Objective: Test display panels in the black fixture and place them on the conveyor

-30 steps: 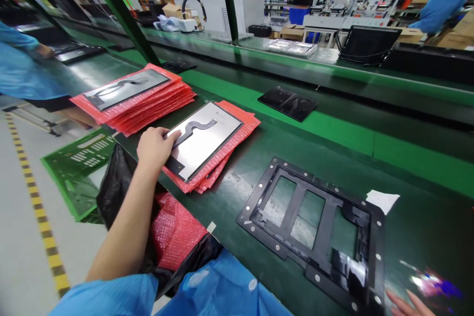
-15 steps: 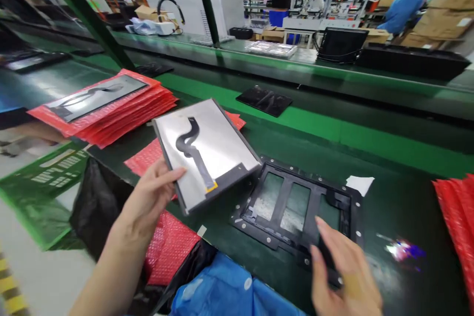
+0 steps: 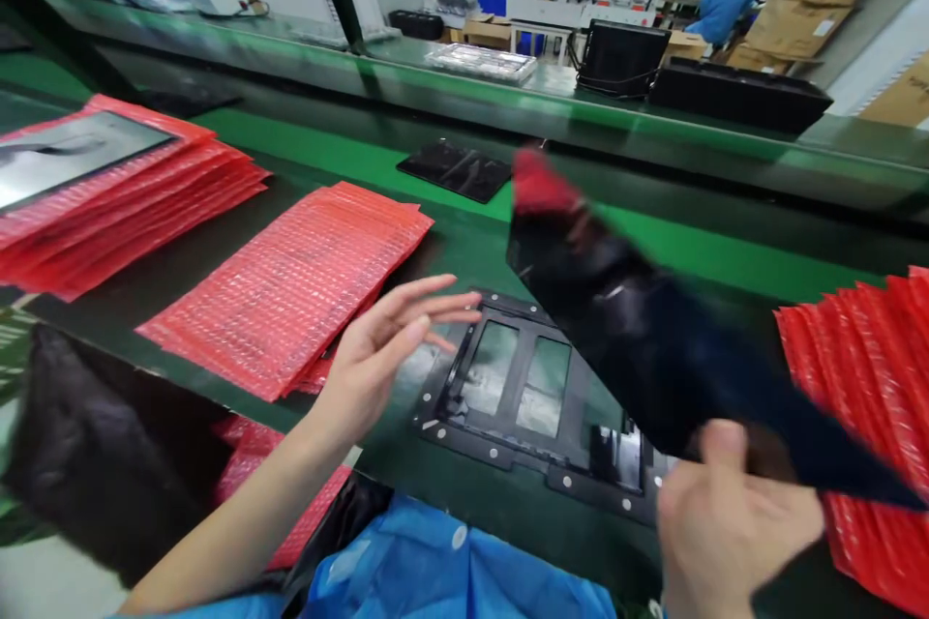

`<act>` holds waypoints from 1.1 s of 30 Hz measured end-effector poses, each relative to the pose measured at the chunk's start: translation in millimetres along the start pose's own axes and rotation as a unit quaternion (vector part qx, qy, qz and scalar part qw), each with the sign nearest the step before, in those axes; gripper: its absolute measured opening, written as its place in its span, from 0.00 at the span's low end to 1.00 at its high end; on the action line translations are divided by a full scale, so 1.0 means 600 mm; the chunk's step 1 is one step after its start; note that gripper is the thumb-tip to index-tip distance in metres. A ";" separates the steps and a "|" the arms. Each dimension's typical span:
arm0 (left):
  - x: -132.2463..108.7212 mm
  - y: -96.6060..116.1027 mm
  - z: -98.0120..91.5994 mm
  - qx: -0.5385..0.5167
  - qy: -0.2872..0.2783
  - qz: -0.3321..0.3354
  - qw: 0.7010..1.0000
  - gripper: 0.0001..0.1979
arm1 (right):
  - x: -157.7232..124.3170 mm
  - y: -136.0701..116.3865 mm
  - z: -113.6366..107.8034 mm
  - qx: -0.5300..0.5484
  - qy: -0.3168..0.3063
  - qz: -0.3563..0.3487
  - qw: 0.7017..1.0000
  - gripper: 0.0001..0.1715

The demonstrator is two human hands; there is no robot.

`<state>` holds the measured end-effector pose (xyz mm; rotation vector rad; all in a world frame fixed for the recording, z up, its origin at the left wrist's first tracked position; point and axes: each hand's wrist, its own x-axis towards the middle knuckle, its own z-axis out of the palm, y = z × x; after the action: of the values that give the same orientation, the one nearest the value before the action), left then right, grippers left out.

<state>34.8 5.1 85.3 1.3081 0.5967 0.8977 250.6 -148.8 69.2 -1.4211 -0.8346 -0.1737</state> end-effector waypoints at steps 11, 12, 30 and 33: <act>-0.009 -0.098 -0.099 0.319 -0.086 -0.092 0.939 0.36 | -0.003 0.041 -0.036 0.048 -0.039 0.512 0.857 0.38; -0.012 -0.097 -0.096 0.340 -0.099 -0.090 0.931 0.38 | -0.002 0.045 -0.033 0.044 -0.051 0.517 0.853 0.38; -0.008 -0.116 -0.096 0.421 -0.163 -0.009 0.892 0.40 | 0.004 0.070 -0.021 -0.023 -0.092 0.494 0.864 0.33; -0.008 -0.115 -0.095 0.423 -0.165 -0.005 0.891 0.40 | 0.004 0.069 -0.021 -0.023 -0.096 0.487 0.868 0.31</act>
<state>1.1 31.7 6.3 2.1852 0.7536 0.3632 281.0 -151.3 38.7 -1.7618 -0.1803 0.7364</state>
